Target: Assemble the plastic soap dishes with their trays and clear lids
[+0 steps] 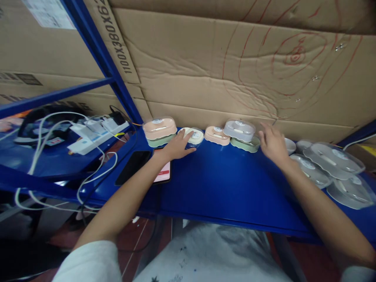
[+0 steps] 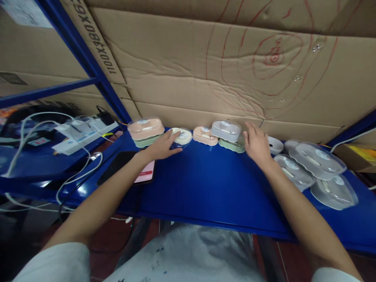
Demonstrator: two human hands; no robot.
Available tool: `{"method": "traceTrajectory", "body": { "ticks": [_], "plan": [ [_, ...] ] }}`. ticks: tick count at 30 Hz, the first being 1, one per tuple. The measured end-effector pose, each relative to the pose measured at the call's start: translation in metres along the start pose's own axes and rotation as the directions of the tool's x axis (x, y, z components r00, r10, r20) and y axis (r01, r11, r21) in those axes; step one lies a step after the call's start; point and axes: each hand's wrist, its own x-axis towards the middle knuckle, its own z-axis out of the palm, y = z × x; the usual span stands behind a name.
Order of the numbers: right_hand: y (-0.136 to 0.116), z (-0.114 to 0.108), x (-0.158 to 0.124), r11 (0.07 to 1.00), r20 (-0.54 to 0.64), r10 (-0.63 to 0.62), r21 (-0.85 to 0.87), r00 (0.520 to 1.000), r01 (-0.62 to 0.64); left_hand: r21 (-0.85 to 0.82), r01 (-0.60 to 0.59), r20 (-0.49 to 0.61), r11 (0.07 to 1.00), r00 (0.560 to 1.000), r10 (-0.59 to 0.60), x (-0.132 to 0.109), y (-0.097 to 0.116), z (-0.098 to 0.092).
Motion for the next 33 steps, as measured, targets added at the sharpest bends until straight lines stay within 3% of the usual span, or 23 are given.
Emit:
{"method": "traceTrajectory", "body": {
  "ticks": [3,9,13,16,18,21,24,28,30,33],
  "plan": [
    [0.024,-0.007,-0.004,0.972,0.114,0.197,-0.153,0.974,-0.178,-0.005,0.022,0.013,1.0,1.0,-0.021,0.001,0.001,-0.001],
    [0.044,0.012,0.0,0.922,0.275,0.346,-0.277,0.897,-0.27,0.029,0.095,0.046,0.995,0.994,-0.096,-0.004,0.015,-0.009],
    [0.04,0.005,0.004,0.918,0.256,0.36,-0.27,0.897,-0.292,0.056,0.062,0.082,0.997,0.994,-0.066,-0.01,0.024,-0.015],
    [0.033,-0.018,0.007,0.913,0.203,0.378,-0.24,0.903,-0.329,0.009,0.012,0.15,1.0,0.989,-0.013,-0.015,0.031,-0.022],
    [0.025,-0.039,0.005,0.915,0.147,0.376,-0.217,0.915,-0.341,-0.078,-0.072,0.226,0.994,0.97,0.088,-0.019,0.037,-0.029],
    [0.001,-0.069,-0.013,0.962,0.01,0.26,-0.091,0.966,-0.258,-0.265,-0.204,0.299,0.942,0.912,0.281,-0.025,0.046,-0.038],
    [-0.036,-0.082,-0.048,1.0,-0.073,-0.011,0.024,0.997,0.013,-0.398,-0.267,0.286,0.878,0.873,0.395,-0.029,0.05,-0.039],
    [-0.08,-0.067,-0.09,0.937,0.065,-0.346,-0.035,0.936,0.349,-0.431,-0.33,0.165,0.84,0.886,0.433,-0.026,0.046,-0.03],
    [-0.091,-0.056,-0.099,0.897,0.159,-0.42,-0.079,0.894,0.435,-0.399,-0.364,0.104,0.842,0.894,0.436,-0.023,0.044,-0.025],
    [-0.095,-0.042,-0.099,0.873,0.224,-0.459,-0.069,0.86,0.484,-0.301,-0.339,0.108,0.891,0.917,0.385,-0.021,0.044,-0.021]
  ]
}}
